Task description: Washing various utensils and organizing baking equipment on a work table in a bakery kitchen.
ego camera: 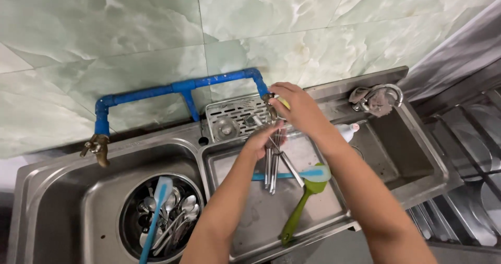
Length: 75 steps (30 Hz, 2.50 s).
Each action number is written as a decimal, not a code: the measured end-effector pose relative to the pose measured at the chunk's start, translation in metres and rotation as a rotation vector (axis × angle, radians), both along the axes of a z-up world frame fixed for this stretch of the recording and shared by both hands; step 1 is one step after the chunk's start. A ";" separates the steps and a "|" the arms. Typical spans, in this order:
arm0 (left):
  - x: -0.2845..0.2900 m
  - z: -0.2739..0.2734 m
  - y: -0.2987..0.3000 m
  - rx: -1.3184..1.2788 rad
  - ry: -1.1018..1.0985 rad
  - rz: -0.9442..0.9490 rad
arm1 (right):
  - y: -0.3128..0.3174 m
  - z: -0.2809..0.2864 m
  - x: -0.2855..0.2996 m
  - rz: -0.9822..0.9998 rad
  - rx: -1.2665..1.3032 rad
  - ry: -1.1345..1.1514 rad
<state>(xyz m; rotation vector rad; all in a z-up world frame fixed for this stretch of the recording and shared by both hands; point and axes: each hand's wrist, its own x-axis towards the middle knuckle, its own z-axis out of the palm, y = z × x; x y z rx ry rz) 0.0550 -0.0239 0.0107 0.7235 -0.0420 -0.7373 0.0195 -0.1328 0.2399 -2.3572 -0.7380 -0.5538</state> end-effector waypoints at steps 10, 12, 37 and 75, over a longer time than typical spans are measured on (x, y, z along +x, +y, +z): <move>-0.036 0.003 0.036 -0.059 0.090 0.421 | 0.013 0.025 0.016 0.044 -0.360 0.040; -0.049 0.014 0.050 -0.087 0.064 0.444 | 0.022 0.029 0.018 -0.191 -0.516 0.198; -0.128 0.165 0.255 0.410 -0.786 0.574 | 0.028 -0.008 0.009 -0.602 -0.532 0.157; -0.203 0.135 0.287 0.635 -0.639 0.628 | -0.041 -0.321 -0.127 -0.759 -0.222 0.225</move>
